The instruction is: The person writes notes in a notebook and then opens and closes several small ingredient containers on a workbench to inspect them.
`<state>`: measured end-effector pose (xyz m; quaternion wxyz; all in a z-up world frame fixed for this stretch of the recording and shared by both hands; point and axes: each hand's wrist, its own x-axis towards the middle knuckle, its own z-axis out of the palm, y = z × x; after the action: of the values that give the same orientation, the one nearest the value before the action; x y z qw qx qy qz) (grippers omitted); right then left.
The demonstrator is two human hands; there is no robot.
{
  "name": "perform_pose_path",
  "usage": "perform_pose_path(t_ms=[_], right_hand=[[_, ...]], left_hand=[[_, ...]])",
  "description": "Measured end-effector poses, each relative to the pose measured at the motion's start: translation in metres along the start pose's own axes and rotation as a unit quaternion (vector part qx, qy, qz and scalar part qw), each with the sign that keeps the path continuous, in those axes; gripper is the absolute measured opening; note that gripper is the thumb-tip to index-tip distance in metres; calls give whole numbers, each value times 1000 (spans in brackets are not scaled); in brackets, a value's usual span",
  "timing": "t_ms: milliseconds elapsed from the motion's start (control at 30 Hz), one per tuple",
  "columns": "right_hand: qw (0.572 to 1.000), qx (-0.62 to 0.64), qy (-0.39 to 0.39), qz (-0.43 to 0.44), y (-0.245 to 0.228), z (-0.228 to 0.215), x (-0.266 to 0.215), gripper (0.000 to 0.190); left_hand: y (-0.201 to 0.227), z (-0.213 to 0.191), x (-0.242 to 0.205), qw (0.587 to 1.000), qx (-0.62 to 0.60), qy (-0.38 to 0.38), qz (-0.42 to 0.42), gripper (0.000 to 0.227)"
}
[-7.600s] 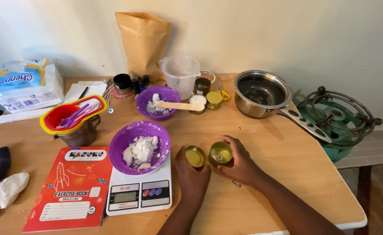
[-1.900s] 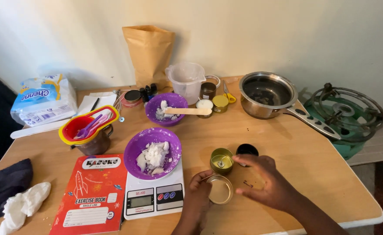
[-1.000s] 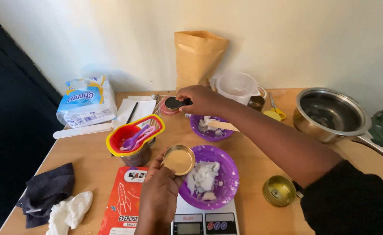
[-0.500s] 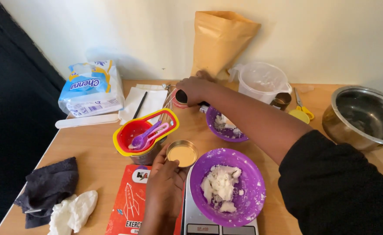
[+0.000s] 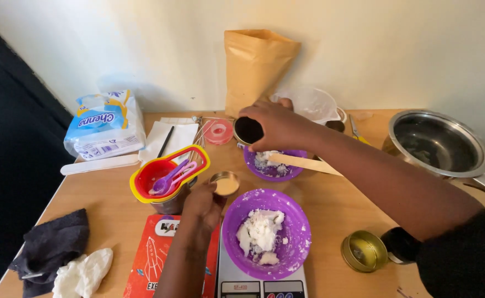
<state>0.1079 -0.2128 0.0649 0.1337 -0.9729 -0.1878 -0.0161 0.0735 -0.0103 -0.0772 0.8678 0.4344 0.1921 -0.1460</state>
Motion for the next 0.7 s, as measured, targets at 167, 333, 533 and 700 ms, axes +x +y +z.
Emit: perform_pose_path(t_ms=[167,333,533,700], right_hand=[[980,184,-30,64,-20,-48,-98,73],[986,149,-38,69,-3,-43,-181,77],[967,184,-96,147,11,-17,-256,77],[849,472,11,235,7,29,-285,73]], left_hand=[[-5,14,37,995,79,51,17,50],[25,52,-35,977,204,30,60,68],[49,68,-121,902,432,23,-12,64],[36,72,-176,745,626,-57,223,55]])
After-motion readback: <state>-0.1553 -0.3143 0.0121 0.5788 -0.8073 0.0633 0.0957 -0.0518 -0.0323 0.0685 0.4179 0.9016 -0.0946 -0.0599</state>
